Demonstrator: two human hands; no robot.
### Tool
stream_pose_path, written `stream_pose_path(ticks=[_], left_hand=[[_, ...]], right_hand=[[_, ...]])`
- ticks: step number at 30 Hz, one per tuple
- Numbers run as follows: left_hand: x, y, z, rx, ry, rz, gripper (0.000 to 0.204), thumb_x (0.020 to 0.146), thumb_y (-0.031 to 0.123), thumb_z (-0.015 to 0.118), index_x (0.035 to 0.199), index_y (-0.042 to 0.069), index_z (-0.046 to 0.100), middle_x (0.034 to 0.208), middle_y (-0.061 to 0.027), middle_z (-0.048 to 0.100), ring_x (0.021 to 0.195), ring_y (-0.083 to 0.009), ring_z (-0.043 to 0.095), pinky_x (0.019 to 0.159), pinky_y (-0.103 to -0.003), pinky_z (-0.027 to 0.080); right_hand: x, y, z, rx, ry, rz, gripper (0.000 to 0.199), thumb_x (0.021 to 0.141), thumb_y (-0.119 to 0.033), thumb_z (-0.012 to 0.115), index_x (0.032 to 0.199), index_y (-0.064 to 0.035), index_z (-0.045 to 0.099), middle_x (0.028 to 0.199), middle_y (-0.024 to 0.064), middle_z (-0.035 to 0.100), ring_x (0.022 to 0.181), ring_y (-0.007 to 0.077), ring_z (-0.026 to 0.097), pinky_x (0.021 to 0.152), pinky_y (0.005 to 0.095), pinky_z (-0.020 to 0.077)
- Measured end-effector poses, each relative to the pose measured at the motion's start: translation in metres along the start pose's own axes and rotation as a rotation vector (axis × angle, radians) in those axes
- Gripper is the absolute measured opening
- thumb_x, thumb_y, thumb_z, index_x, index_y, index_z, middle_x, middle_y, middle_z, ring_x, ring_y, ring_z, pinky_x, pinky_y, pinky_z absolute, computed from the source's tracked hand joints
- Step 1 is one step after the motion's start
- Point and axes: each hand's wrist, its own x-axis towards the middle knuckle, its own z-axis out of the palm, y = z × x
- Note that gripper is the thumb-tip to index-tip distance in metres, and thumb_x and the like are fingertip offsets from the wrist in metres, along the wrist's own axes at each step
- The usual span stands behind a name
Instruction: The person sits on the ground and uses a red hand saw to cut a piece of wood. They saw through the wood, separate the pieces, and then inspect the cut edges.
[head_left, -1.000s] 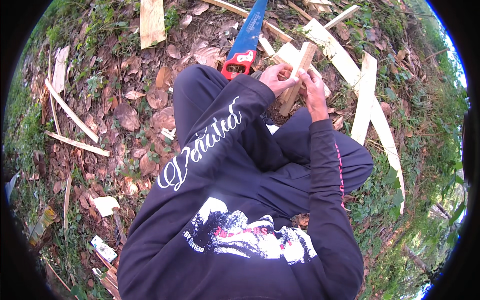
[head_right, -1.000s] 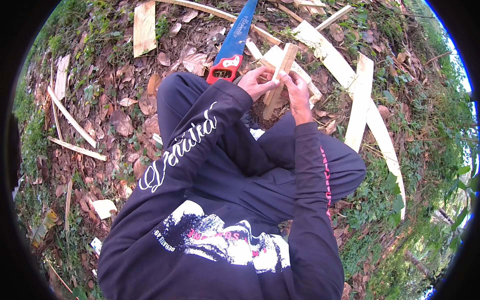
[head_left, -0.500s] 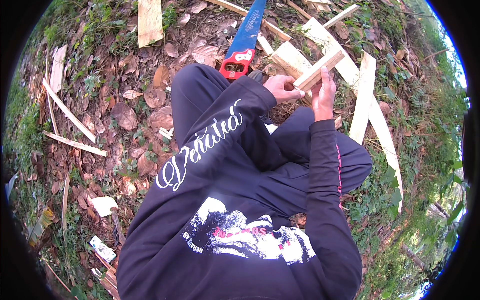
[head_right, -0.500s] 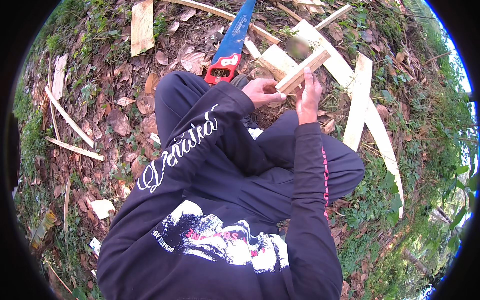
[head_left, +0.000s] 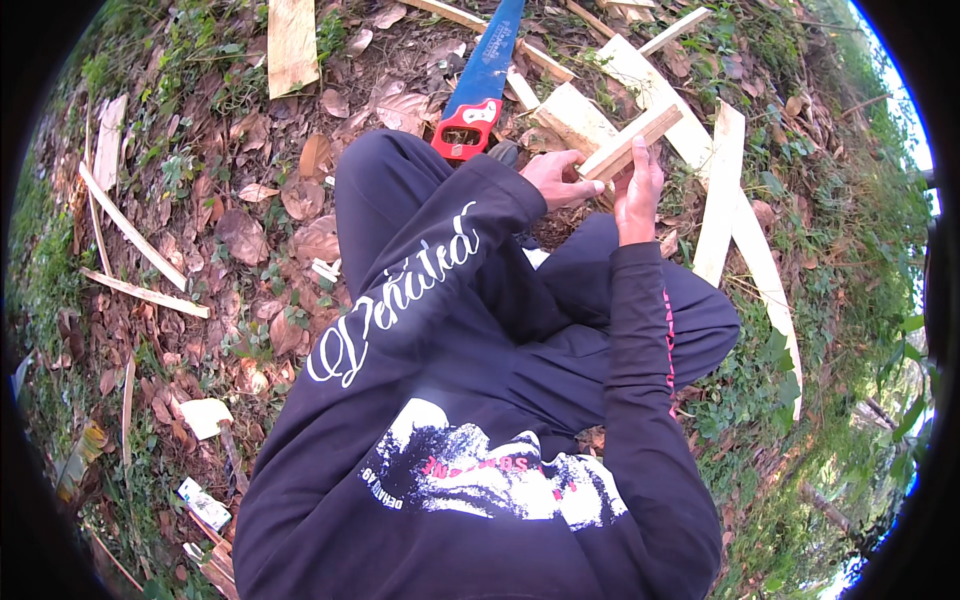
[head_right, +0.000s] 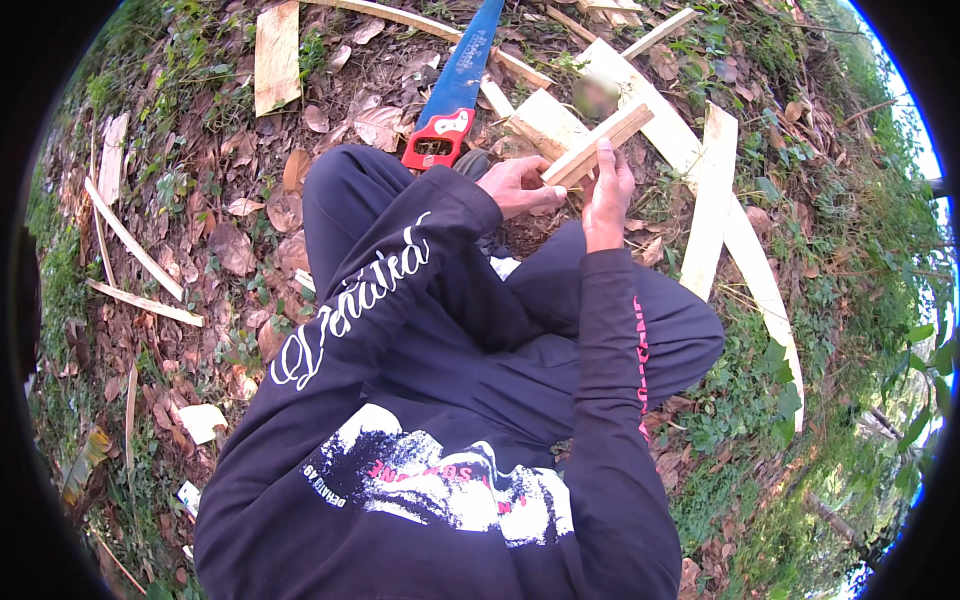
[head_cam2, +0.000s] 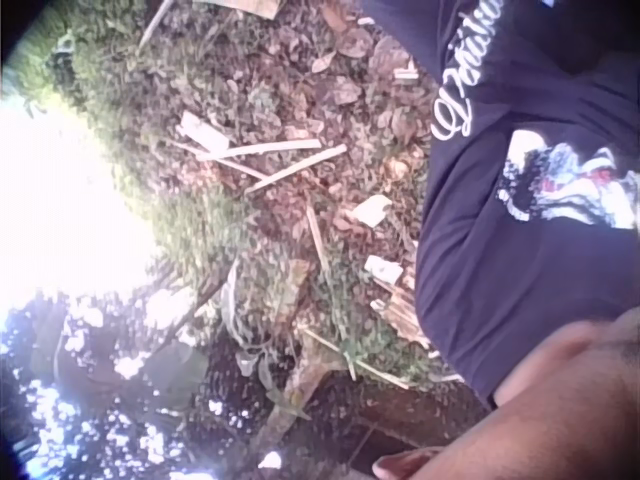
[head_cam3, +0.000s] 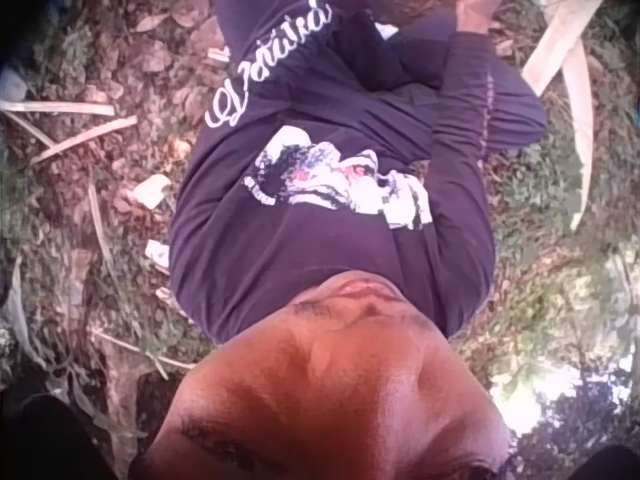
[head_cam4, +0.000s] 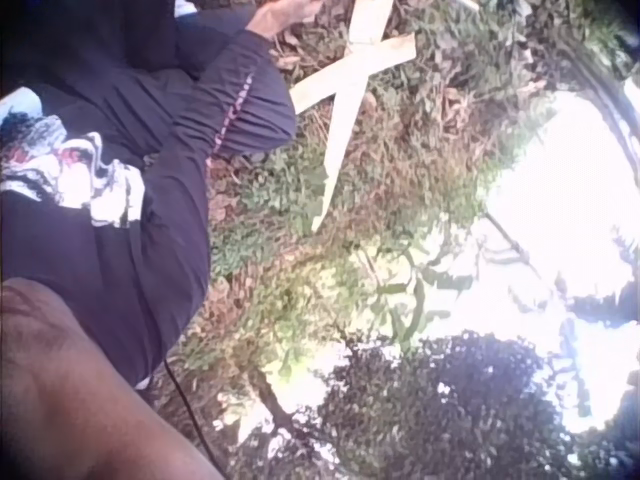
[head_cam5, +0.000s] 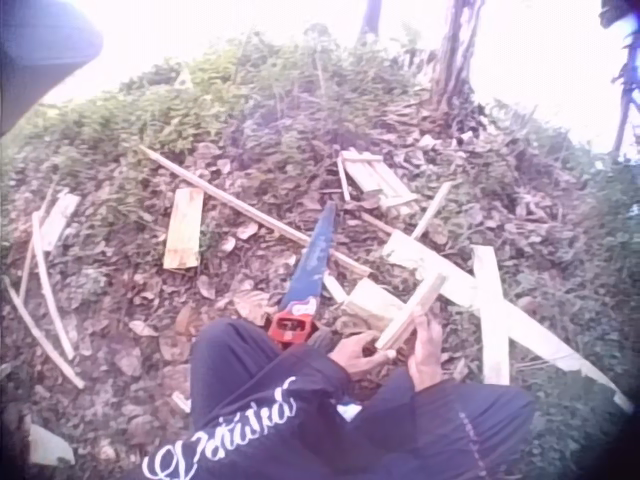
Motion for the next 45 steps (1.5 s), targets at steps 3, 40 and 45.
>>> stream_pose_path(ticks=[3,40,45], left_hand=[[-0.001,0.001,-0.002,-0.051,-0.014,-0.004,0.058,0.083,0.049,0.070,0.113,0.000,0.062,0.083,-0.0128,0.071,0.075,-0.0181,0.069,0.066,-0.031,0.052],[0.007,-0.005,-0.015,-0.397,0.327,0.122,0.065,0.086,0.014,0.069,0.138,-0.005,0.035,0.094,-0.0063,0.054,0.077,-0.0111,0.059,0.060,-0.024,0.052],[0.010,-0.012,-0.011,-0.365,0.339,0.151,0.062,0.086,0.015,0.070,0.135,-0.007,0.039,0.094,-0.0071,0.057,0.078,-0.0107,0.059,0.062,-0.025,0.051]], right_hand=[[0.000,0.001,-0.001,0.003,-0.010,0.008,0.031,0.096,-0.026,0.061,0.116,-0.0027,0.056,0.104,0.0047,0.061,0.091,0.0139,0.063,0.080,0.0325,0.0551],[-0.045,-0.007,0.011,-0.326,-0.342,0.237,0.029,0.095,-0.023,0.061,0.112,0.0000,0.062,0.096,0.0020,0.065,0.081,0.0062,0.059,0.073,0.0225,0.0485],[-0.046,-0.003,0.012,-0.370,-0.379,0.228,0.027,0.094,-0.024,0.063,0.109,-0.0017,0.064,0.094,0.0008,0.065,0.079,0.0053,0.058,0.068,0.0210,0.0447]])
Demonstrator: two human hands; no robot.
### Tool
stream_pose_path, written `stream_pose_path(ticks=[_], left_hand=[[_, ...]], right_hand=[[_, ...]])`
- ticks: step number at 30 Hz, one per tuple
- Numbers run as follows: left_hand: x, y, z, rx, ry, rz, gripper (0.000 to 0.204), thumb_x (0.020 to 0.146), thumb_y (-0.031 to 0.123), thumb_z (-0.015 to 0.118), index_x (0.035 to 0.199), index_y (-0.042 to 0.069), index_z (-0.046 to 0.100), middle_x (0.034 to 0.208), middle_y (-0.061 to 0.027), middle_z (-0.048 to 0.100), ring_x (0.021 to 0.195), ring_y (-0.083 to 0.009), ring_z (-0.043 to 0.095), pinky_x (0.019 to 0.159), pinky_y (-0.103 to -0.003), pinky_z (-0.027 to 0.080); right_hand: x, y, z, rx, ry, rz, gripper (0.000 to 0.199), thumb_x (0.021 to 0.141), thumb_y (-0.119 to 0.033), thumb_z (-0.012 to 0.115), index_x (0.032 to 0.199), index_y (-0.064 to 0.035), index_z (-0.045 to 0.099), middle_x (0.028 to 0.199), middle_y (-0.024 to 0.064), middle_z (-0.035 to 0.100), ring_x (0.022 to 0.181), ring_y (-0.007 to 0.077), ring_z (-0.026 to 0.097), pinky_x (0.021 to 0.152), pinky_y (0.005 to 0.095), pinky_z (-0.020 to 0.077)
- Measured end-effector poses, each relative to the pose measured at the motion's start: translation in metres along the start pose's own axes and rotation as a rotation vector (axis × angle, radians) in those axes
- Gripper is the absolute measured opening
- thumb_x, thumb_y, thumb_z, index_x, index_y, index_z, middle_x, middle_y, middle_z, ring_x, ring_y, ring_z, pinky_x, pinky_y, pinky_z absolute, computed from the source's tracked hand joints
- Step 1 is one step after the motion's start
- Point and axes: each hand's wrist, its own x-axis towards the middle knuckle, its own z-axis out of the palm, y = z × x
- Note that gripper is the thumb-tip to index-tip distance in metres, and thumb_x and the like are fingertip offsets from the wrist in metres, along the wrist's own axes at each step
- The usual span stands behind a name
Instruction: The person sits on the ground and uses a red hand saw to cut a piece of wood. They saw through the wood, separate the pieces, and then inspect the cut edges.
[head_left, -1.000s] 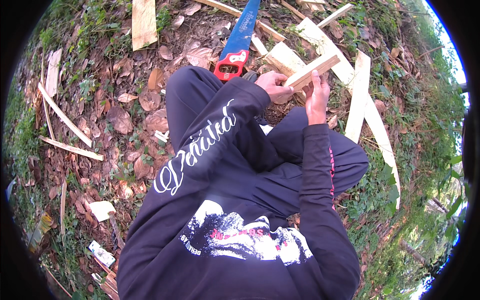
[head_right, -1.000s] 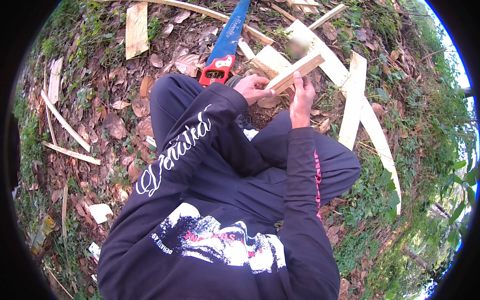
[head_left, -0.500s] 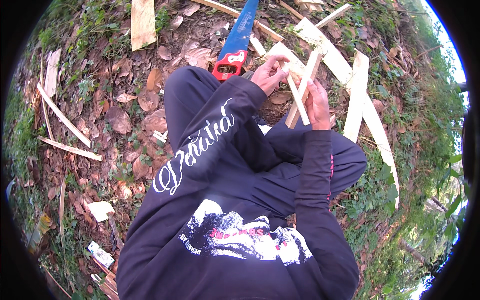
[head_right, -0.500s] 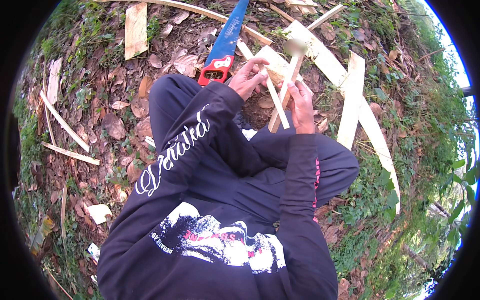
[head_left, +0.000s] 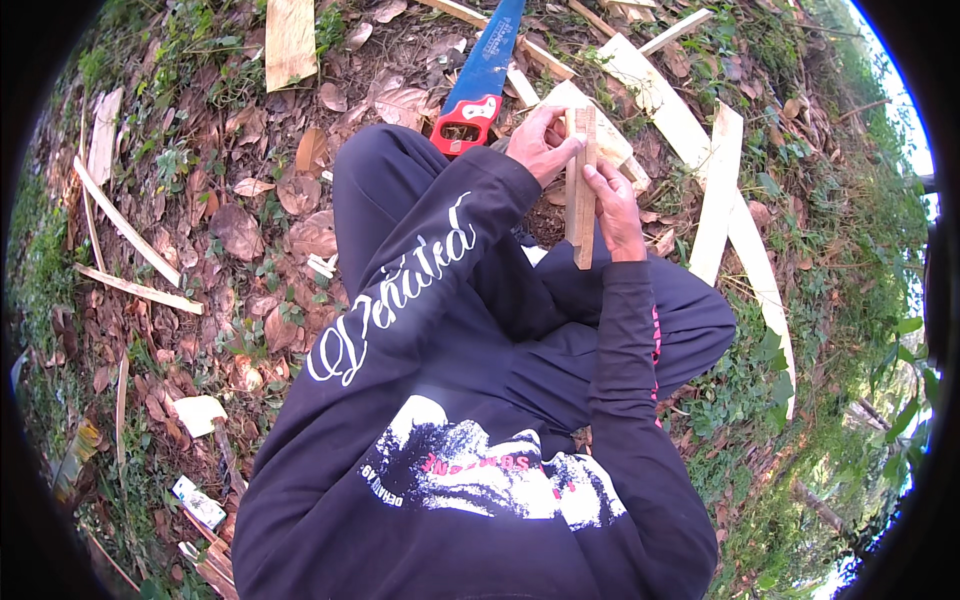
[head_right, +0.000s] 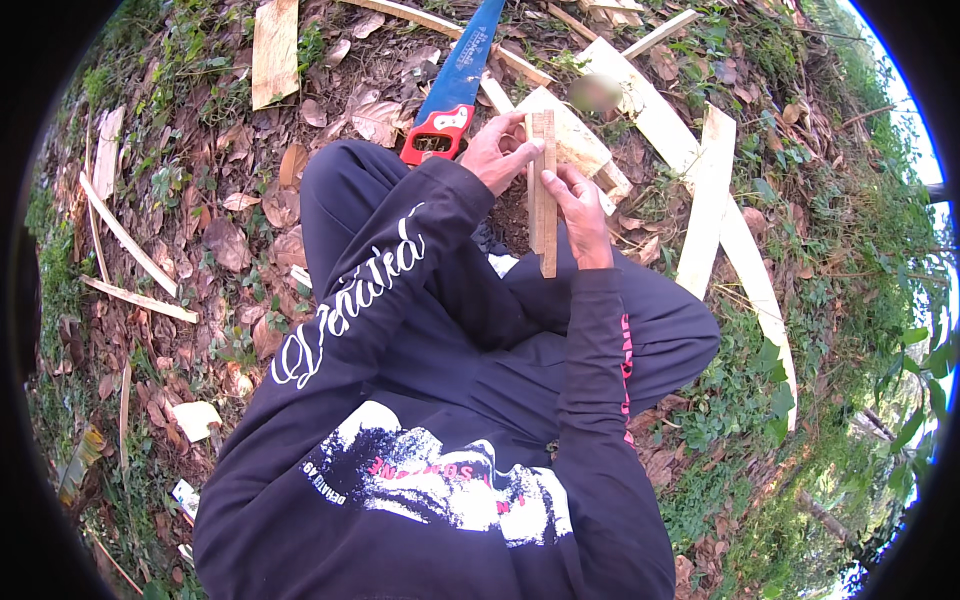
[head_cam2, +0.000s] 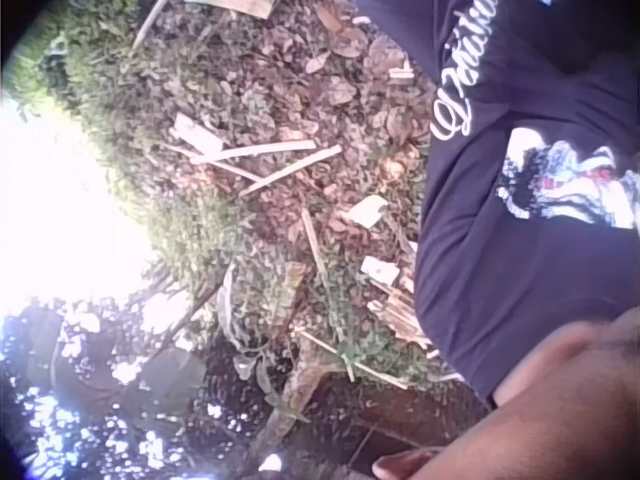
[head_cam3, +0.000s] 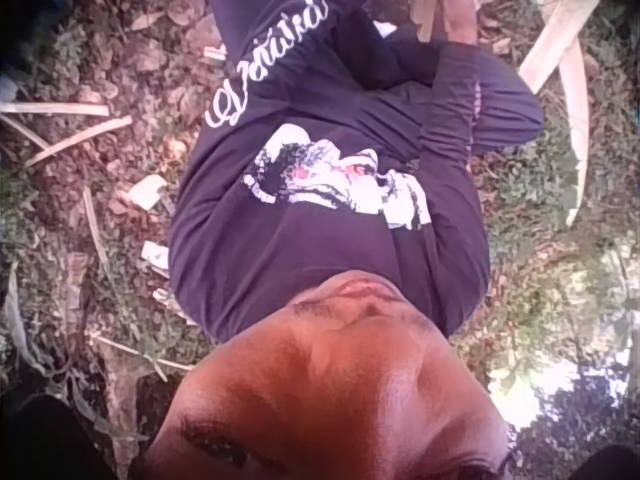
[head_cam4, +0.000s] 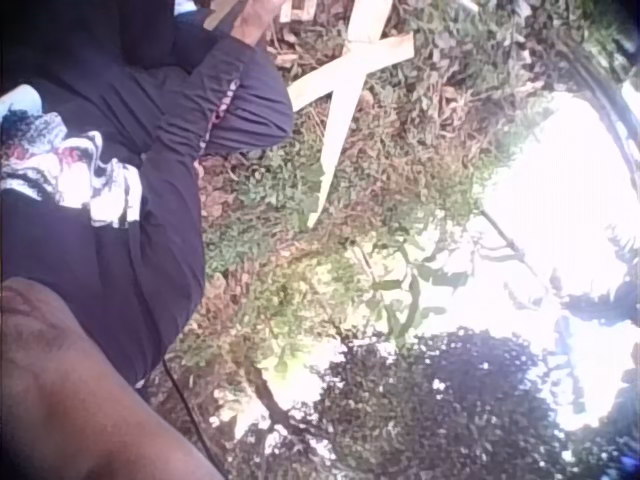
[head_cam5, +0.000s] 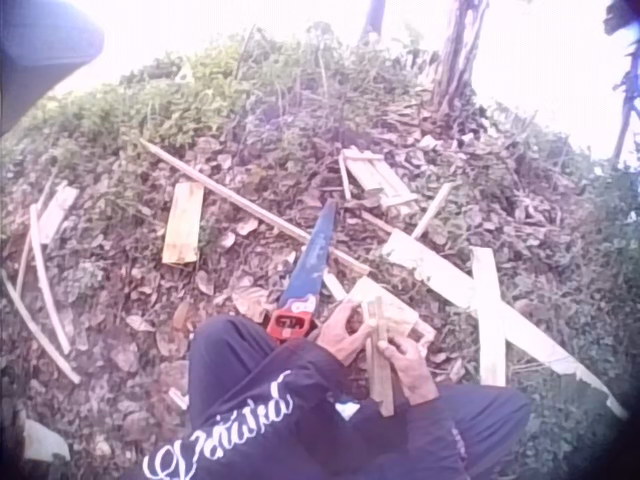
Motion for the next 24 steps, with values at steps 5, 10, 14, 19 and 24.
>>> stream_pose_path(ticks=[5,10,14,19,24], left_hand=[[-0.005,0.011,-0.001,-0.074,-0.008,0.027,0.061,0.087,0.016,0.069,0.136,-0.005,0.041,0.102,-0.0093,0.059,0.084,-0.0122,0.060,0.071,-0.027,0.052],[-0.005,0.012,-0.001,-0.066,-0.032,0.054,0.058,0.088,0.017,0.069,0.136,-0.002,0.043,0.106,-0.0111,0.058,0.088,-0.0134,0.060,0.075,-0.029,0.052],[-0.006,0.017,-0.001,-0.088,-0.037,0.037,0.057,0.088,0.018,0.068,0.136,-0.001,0.043,0.106,-0.0112,0.058,0.088,-0.0146,0.060,0.075,-0.030,0.053],[-0.009,0.020,-0.002,-0.098,-0.052,0.012,0.058,0.088,0.018,0.068,0.136,-0.001,0.043,0.106,-0.0108,0.058,0.089,-0.0156,0.061,0.077,-0.031,0.052],[-0.008,0.021,-0.003,-0.089,-0.056,0.007,0.058,0.087,0.017,0.069,0.136,0.000,0.044,0.105,-0.0100,0.058,0.088,-0.0153,0.061,0.077,-0.030,0.052]], right_hand=[[0.004,0.007,-0.008,-0.026,-0.033,0.008,0.028,0.093,-0.024,0.065,0.110,-0.0019,0.063,0.093,0.0012,0.065,0.078,0.0061,0.059,0.070,0.0218,0.0462],[0.004,0.006,-0.010,0.027,-0.046,0.020,0.029,0.091,-0.021,0.067,0.112,-0.0015,0.062,0.092,0.0013,0.064,0.079,0.0073,0.060,0.072,0.0236,0.0474],[0.001,0.004,-0.010,0.011,-0.051,0.038,0.030,0.091,-0.022,0.067,0.112,-0.0014,0.062,0.093,0.0010,0.065,0.081,0.0070,0.060,0.073,0.0232,0.0464],[0.003,0.008,-0.015,-0.033,-0.061,0.023,0.030,0.091,-0.022,0.067,0.112,-0.0016,0.062,0.093,0.0002,0.064,0.082,0.0061,0.059,0.073,0.0214,0.0442],[0.001,0.004,-0.008,0.003,-0.049,0.029,0.030,0.091,-0.023,0.068,0.111,-0.0014,0.063,0.091,-0.0007,0.064,0.080,0.0049,0.057,0.070,0.0211,0.0432]])
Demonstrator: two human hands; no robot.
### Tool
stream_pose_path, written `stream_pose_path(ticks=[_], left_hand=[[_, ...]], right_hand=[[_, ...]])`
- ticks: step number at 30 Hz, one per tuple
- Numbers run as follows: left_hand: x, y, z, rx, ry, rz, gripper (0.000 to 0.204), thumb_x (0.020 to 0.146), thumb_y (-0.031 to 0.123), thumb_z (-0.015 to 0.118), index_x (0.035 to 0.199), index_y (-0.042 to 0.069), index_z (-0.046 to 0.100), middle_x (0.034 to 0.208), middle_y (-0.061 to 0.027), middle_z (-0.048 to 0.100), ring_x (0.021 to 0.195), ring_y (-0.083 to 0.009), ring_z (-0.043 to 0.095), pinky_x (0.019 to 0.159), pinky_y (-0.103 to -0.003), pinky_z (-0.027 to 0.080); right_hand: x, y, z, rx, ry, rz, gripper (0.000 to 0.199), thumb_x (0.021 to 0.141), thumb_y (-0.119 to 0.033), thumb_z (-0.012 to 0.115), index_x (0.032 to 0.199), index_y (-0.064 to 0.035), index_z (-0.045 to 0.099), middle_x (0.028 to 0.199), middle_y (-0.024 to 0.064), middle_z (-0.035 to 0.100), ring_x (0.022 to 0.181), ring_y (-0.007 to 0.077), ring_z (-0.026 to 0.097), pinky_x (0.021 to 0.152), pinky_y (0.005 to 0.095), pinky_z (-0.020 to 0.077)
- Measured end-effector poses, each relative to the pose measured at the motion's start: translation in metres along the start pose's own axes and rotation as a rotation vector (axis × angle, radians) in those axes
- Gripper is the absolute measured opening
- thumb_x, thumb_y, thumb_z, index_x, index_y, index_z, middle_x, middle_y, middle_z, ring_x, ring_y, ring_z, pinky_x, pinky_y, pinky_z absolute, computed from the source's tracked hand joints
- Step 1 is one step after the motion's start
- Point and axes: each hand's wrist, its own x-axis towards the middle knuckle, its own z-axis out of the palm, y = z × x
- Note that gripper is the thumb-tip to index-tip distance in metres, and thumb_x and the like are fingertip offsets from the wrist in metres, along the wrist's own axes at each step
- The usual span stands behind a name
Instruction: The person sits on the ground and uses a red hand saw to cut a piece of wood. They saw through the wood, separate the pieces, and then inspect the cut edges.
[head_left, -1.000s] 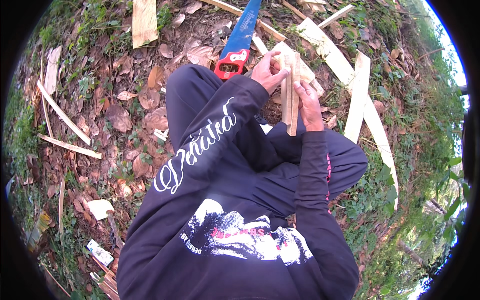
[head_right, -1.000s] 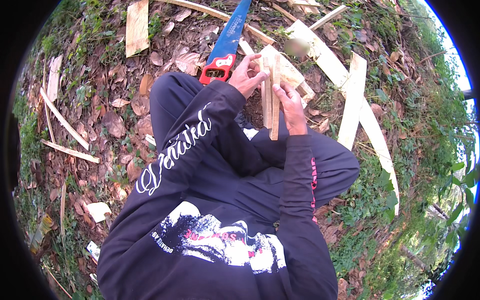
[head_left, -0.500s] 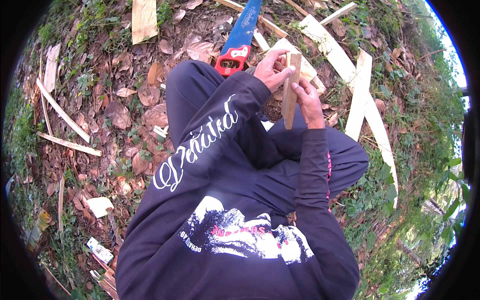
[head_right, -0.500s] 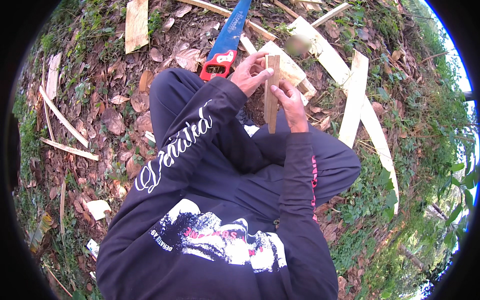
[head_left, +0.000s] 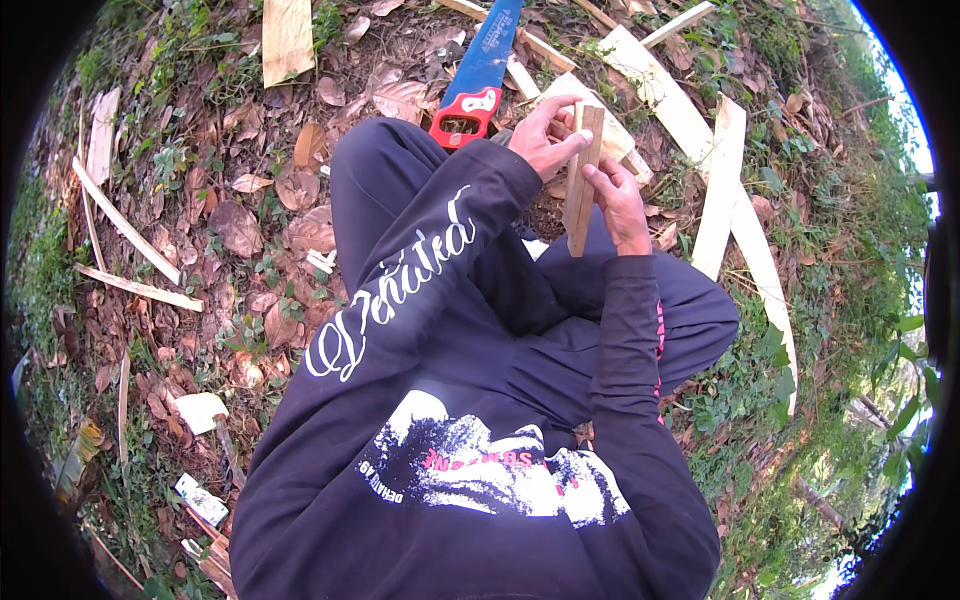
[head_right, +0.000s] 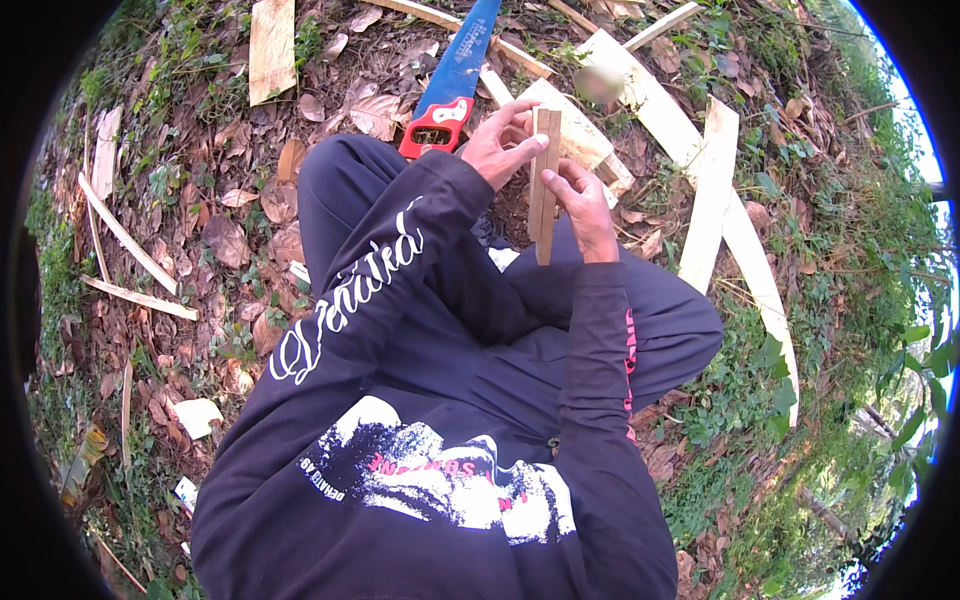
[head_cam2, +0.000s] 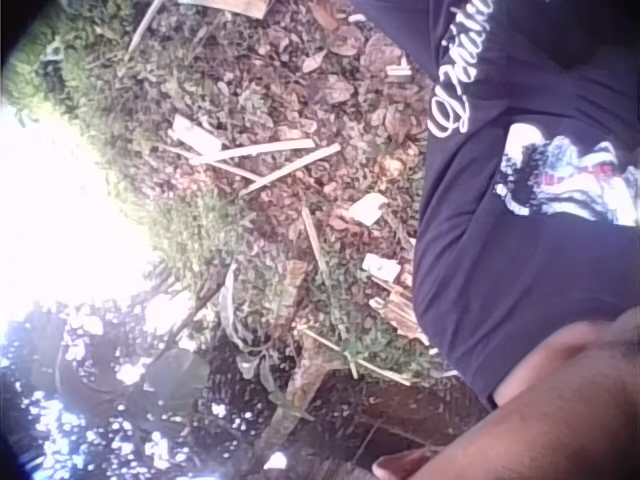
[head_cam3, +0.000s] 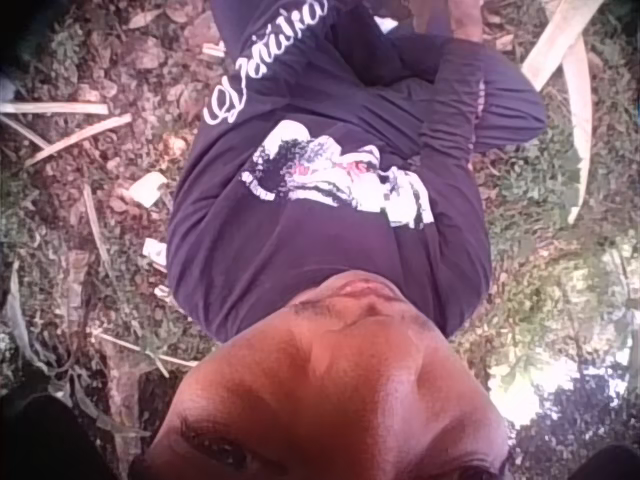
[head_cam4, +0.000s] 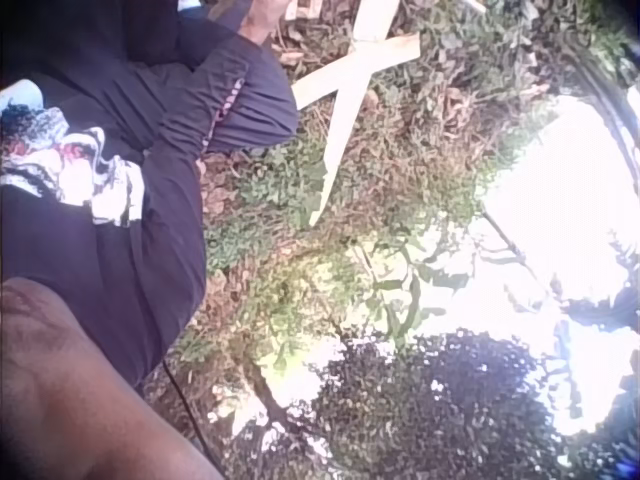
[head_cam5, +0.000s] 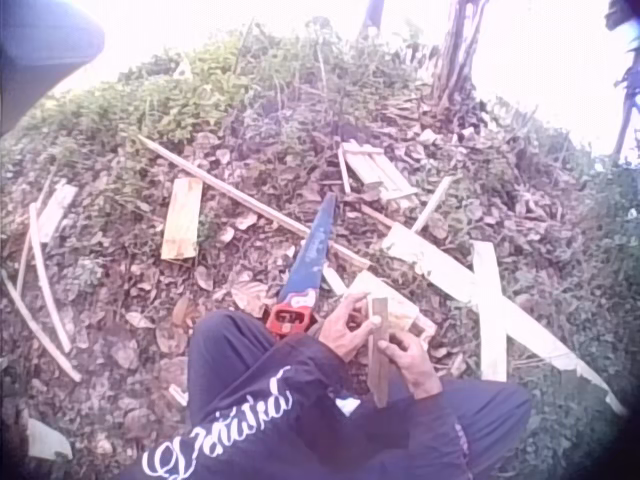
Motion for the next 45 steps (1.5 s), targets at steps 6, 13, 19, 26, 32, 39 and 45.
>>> stream_pose_path(ticks=[6,13,19,26,32,39,45], left_hand=[[0.000,-0.001,0.000,0.006,-0.010,-0.001,0.057,0.086,0.016,0.069,0.136,0.002,0.046,0.102,-0.0080,0.058,0.086,-0.0132,0.060,0.076,-0.029,0.051],[0.000,-0.004,0.001,0.013,-0.008,-0.005,0.056,0.086,0.016,0.070,0.135,0.002,0.046,0.103,-0.0084,0.057,0.086,-0.0138,0.060,0.076,-0.029,0.051],[0.003,-0.012,0.001,0.057,-0.026,-0.003,0.055,0.087,0.017,0.070,0.134,0.001,0.047,0.107,-0.0109,0.058,0.091,-0.0170,0.061,0.076,-0.030,0.052],[0.005,-0.023,0.004,-0.011,-0.046,-0.146,0.053,0.087,0.019,0.069,0.132,0.000,0.048,0.103,-0.0124,0.062,0.084,-0.0155,0.063,0.067,-0.029,0.054],[0.008,-0.023,0.007,-0.067,0.001,-0.200,0.059,0.093,0.031,0.064,0.135,-0.004,0.042,0.095,-0.0112,0.061,0.075,-0.0135,0.062,0.065,-0.026,0.053],[-0.008,-0.023,0.029,0.270,-0.305,-0.221,0.070,0.088,0.044,0.067,0.132,-0.007,0.048,0.100,-0.0176,0.069,0.089,-0.0187,0.067,0.080,-0.031,0.054],[-0.027,-0.024,0.058,0.267,-0.212,-0.090,0.061,0.085,0.036,0.072,0.127,-0.004,0.053,0.091,-0.0150,0.072,0.083,-0.0204,0.070,0.075,-0.034,0.055]], right_hand=[[0.005,0.009,-0.009,-0.021,0.004,0.015,0.029,0.091,-0.025,0.067,0.109,-0.0024,0.063,0.089,-0.0019,0.063,0.079,0.0041,0.058,0.070,0.0211,0.0449],[0.003,0.006,-0.006,-0.042,0.019,0.024,0.030,0.091,-0.028,0.067,0.107,-0.0022,0.064,0.087,-0.0015,0.063,0.078,0.0047,0.058,0.072,0.0219,0.0465],[0.001,-0.001,-0.005,-0.101,0.015,0.032,0.032,0.091,-0.030,0.067,0.106,-0.0011,0.066,0.088,0.0008,0.065,0.078,0.0068,0.061,0.071,0.0240,0.0488],[0.002,0.010,-0.017,-0.169,0.028,0.079,0.033,0.091,-0.028,0.066,0.107,0.0003,0.066,0.088,0.0034,0.067,0.078,0.0093,0.063,0.069,0.0240,0.0505],[0.009,0.009,-0.015,-0.008,0.133,-0.013,0.031,0.093,-0.025,0.064,0.109,0.0016,0.065,0.089,0.0033,0.067,0.074,0.0082,0.063,0.067,0.0247,0.0517],[0.018,0.002,-0.049,0.423,0.493,-0.251,0.024,0.092,-0.026,0.066,0.100,-0.0029,0.064,0.090,0.0040,0.066,0.080,0.0113,0.065,0.071,0.0264,0.0540],[0.017,0.002,-0.043,0.467,0.650,-0.355,0.031,0.092,-0.029,0.067,0.104,-0.0017,0.061,0.094,0.0050,0.064,0.083,0.0127,0.064,0.073,0.0280,0.0546]])
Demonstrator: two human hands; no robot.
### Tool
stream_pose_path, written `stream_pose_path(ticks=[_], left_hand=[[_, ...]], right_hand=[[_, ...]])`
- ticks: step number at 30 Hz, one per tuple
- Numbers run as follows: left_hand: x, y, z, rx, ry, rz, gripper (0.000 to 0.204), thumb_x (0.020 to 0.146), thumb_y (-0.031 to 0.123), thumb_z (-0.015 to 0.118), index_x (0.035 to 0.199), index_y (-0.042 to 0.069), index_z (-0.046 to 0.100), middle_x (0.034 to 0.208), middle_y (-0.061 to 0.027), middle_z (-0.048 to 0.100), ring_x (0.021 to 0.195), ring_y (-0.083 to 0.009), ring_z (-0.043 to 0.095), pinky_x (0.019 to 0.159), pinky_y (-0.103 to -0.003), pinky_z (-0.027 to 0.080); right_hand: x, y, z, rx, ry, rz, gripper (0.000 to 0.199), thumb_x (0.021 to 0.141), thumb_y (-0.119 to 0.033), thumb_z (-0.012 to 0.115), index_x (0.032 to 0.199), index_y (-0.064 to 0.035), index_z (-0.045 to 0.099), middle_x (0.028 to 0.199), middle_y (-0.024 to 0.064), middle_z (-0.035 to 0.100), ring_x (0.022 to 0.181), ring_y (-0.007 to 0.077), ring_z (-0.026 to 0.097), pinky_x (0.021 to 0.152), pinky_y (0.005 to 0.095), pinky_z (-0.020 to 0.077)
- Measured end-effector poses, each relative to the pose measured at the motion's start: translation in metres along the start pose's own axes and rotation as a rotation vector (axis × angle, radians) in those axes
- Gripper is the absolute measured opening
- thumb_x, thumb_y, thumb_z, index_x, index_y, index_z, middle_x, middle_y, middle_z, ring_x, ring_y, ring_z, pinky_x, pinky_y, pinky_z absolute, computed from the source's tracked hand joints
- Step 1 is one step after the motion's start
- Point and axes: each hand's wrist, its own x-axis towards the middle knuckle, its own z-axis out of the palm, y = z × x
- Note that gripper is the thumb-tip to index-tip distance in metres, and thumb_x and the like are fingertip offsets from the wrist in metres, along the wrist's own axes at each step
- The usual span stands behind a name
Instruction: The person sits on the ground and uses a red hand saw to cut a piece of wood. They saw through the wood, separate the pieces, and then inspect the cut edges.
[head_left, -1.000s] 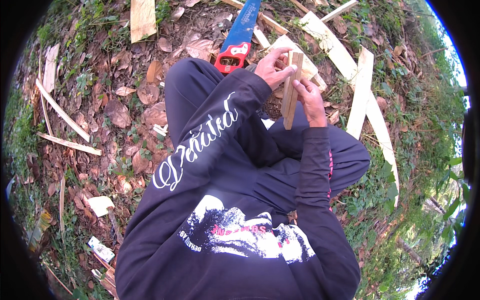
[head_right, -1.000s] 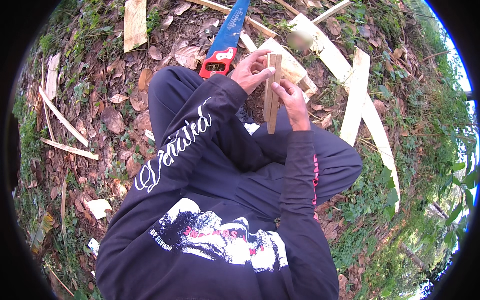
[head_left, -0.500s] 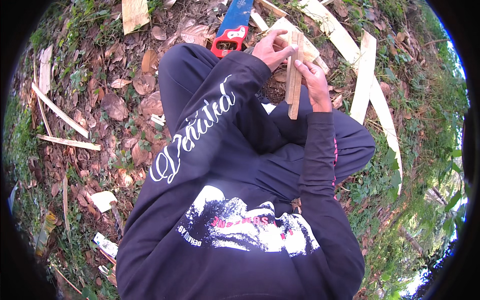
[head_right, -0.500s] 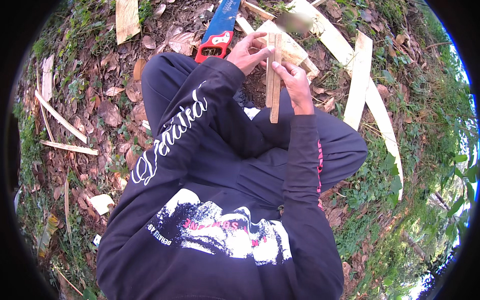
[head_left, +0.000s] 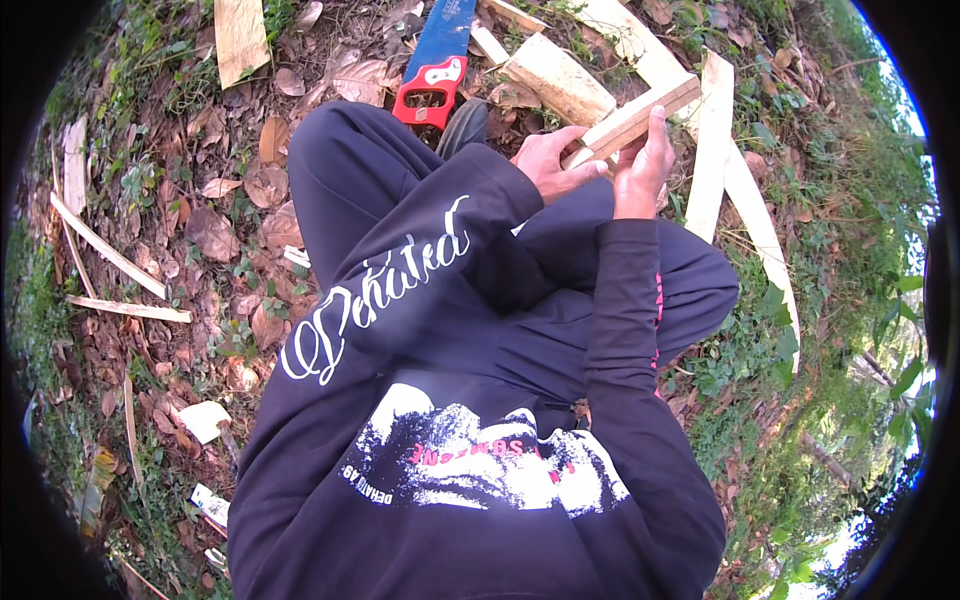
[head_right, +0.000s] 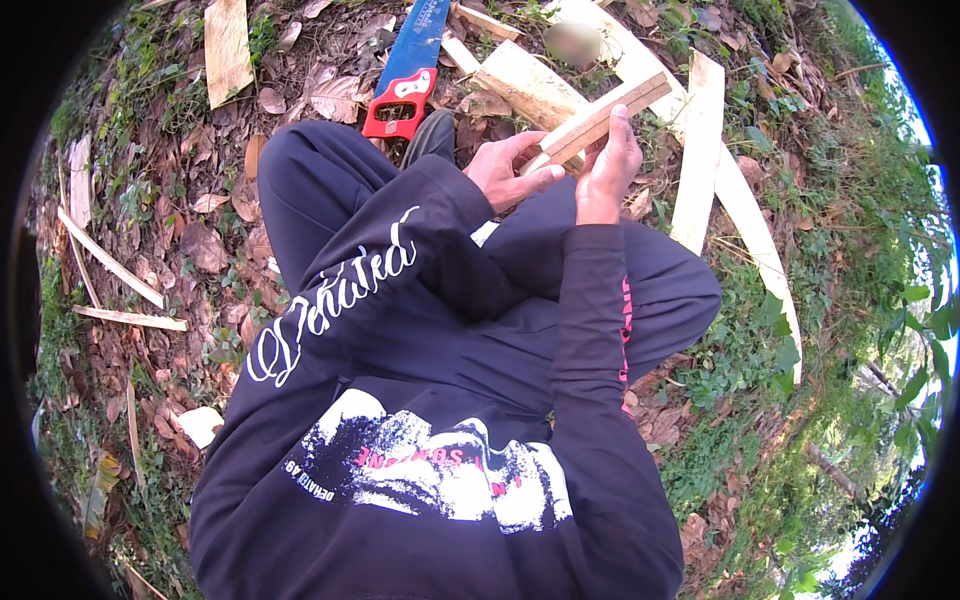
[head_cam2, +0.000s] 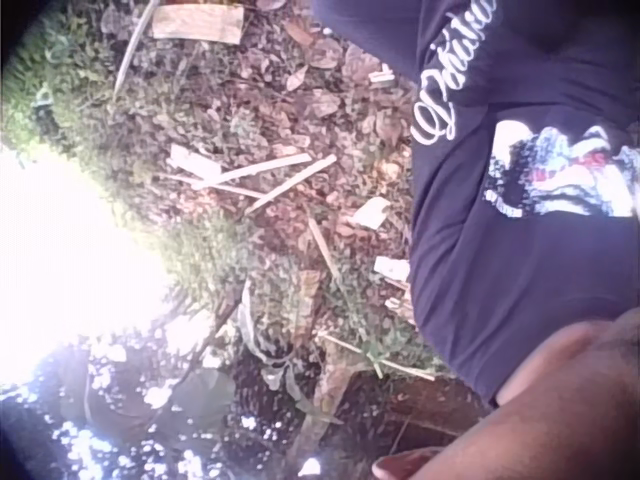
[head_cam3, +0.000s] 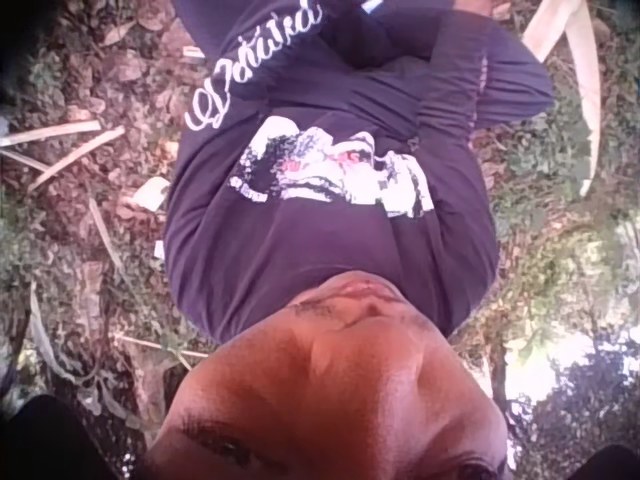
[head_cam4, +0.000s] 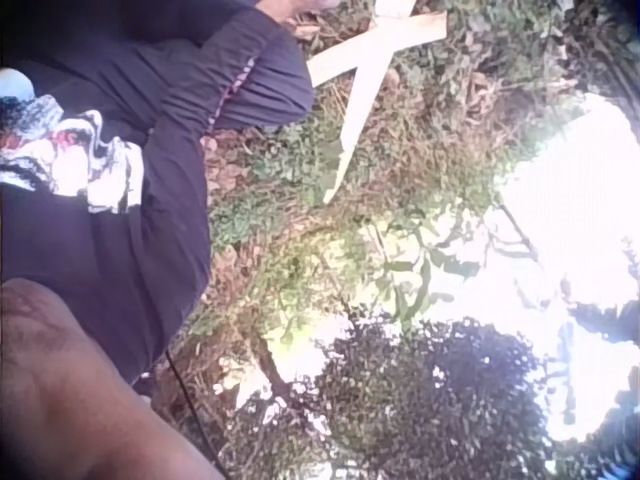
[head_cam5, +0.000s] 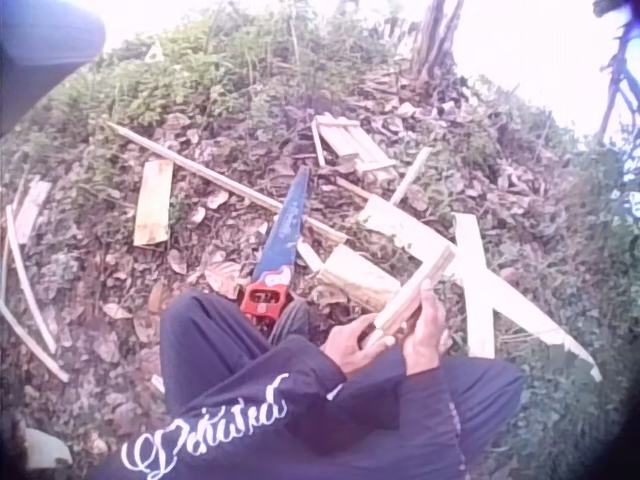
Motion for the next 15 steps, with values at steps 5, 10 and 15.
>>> stream_pose_path(ticks=[5,10,15], left_hand=[[-0.002,0.004,0.004,-0.164,0.074,-0.045,0.054,0.087,0.031,0.071,0.127,0.000,0.054,0.086,-0.0148,0.070,0.073,-0.0182,0.070,0.064,-0.033,0.055],[0.003,-0.004,0.008,0.122,0.353,0.360,0.044,0.086,0.026,0.071,0.122,0.004,0.058,0.094,-0.0150,0.069,0.080,-0.0251,0.070,0.069,-0.035,0.055],[0.004,-0.006,0.009,0.202,0.367,0.412,0.037,0.085,0.022,0.072,0.117,0.007,0.063,0.095,-0.0146,0.068,0.084,-0.0295,0.069,0.072,-0.036,0.054]], right_hand=[[-0.001,0.005,0.003,0.055,0.037,-0.014,0.035,0.093,-0.031,0.065,0.108,0.0000,0.059,0.097,0.0067,0.063,0.086,0.0143,0.063,0.076,0.0296,0.0537],[-0.003,0.011,0.006,0.111,0.039,0.001,0.039,0.094,-0.031,0.063,0.114,0.0022,0.055,0.103,0.0083,0.061,0.093,0.0157,0.062,0.080,0.0313,0.0531],[0.001,0.015,0.003,0.145,0.045,0.012,0.041,0.094,-0.031,0.063,0.115,0.0025,0.054,0.105,0.0086,0.061,0.095,0.0161,0.061,0.082,0.0319,0.0524]])
